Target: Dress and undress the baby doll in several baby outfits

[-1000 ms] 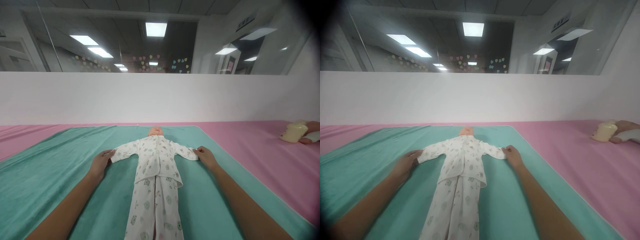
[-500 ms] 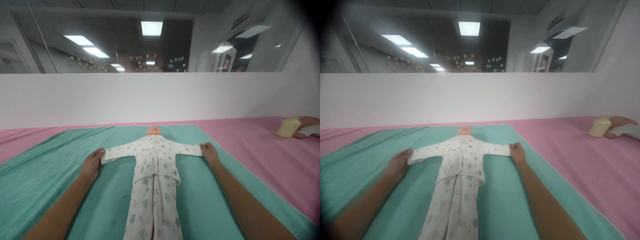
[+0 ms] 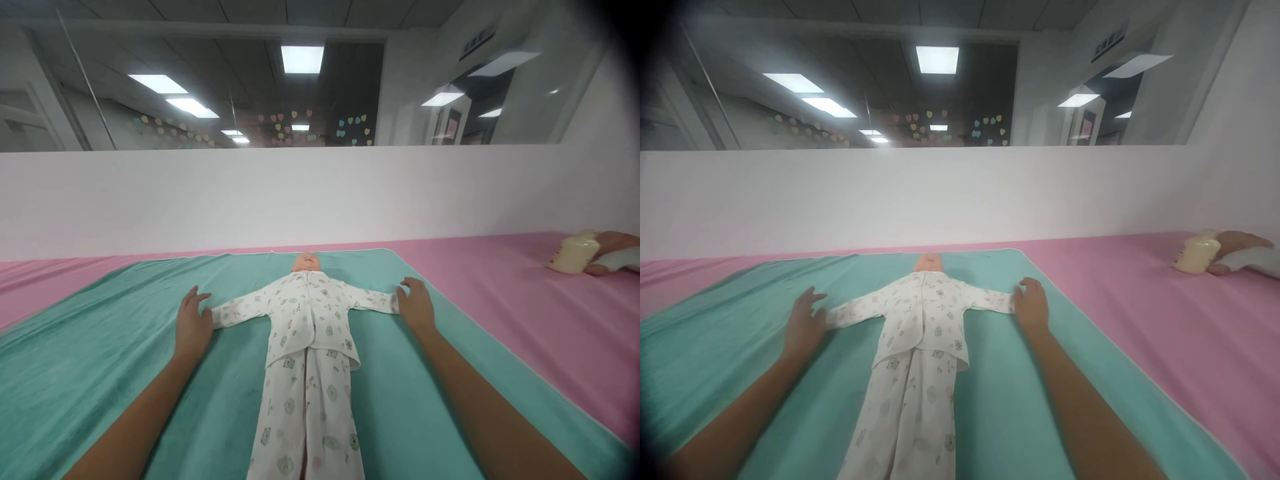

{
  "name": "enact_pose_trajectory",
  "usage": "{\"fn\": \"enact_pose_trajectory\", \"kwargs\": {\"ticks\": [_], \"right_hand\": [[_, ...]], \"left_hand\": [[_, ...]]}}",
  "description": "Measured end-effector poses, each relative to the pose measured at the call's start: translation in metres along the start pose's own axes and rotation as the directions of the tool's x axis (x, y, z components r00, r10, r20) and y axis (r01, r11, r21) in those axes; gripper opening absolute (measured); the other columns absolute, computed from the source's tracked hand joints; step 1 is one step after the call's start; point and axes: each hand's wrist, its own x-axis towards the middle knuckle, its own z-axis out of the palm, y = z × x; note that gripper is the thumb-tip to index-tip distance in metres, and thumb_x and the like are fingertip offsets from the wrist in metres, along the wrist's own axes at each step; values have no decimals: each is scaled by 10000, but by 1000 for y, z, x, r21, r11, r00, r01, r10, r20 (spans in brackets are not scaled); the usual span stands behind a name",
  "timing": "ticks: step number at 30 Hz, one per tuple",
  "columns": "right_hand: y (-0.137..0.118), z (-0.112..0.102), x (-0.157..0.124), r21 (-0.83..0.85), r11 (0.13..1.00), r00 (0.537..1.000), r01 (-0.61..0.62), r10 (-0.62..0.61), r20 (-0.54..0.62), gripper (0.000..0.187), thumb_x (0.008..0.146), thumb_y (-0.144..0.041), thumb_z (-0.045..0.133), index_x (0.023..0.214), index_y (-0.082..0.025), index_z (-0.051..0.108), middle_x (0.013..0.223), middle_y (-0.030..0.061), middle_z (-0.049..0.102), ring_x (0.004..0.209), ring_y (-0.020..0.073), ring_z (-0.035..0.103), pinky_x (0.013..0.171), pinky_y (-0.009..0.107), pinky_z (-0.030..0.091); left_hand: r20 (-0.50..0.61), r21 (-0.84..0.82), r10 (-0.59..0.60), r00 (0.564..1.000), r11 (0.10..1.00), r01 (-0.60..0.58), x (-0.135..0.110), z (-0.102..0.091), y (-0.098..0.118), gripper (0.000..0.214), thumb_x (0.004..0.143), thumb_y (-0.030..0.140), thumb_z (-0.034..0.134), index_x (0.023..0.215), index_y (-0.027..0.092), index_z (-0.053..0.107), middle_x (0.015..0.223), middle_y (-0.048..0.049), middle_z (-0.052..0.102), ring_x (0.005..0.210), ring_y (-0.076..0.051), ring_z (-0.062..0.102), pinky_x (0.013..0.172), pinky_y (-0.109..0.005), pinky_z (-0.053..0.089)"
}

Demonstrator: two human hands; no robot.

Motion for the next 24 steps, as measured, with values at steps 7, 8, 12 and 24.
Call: {"fn": "enact_pose_trajectory", "kwargs": {"ticks": [7,8,12,24], "right_hand": [[-62,30,-40,-7,884,823,467,-433,368,510,903,-464,215,1338,-225,330,1449,52,271,1322,222,233,1068,436,186],[-64,35,-43,-27,874,802,486,-433,412,526,902,-484,195,1362,-245,286,1459,41,247,1336,225,198,1070,461,161],[-49,41,-39,-152,895,818,418,-298,491,581,888,-536,167,1392,-252,212,1458,56,247,1336,251,192,1048,506,162],[-60,-53,-91,147,917,798,370,-395,456,380,904,-431,277,1115,-225,516,1134,82,567,1033,207,519,867,362,411]], "left_hand": [[402,117,204,893,956,-271,-14,40,14,613,883,506,230,1401,178,253,1498,-53,100,1371,-249,35,1093,-450,141],[439,137,178,881,955,-262,-14,42,13,627,881,520,212,1414,192,215,1500,-52,87,1371,-256,38,1086,-461,144],[503,192,112,857,952,-238,-10,36,0,672,850,579,233,1429,255,131,1495,-47,120,1355,-279,141,1064,-465,183],[364,116,84,928,984,-134,-51,-27,29,568,846,502,342,1286,153,428,1335,-104,443,1224,-269,394,998,-378,335]]}}
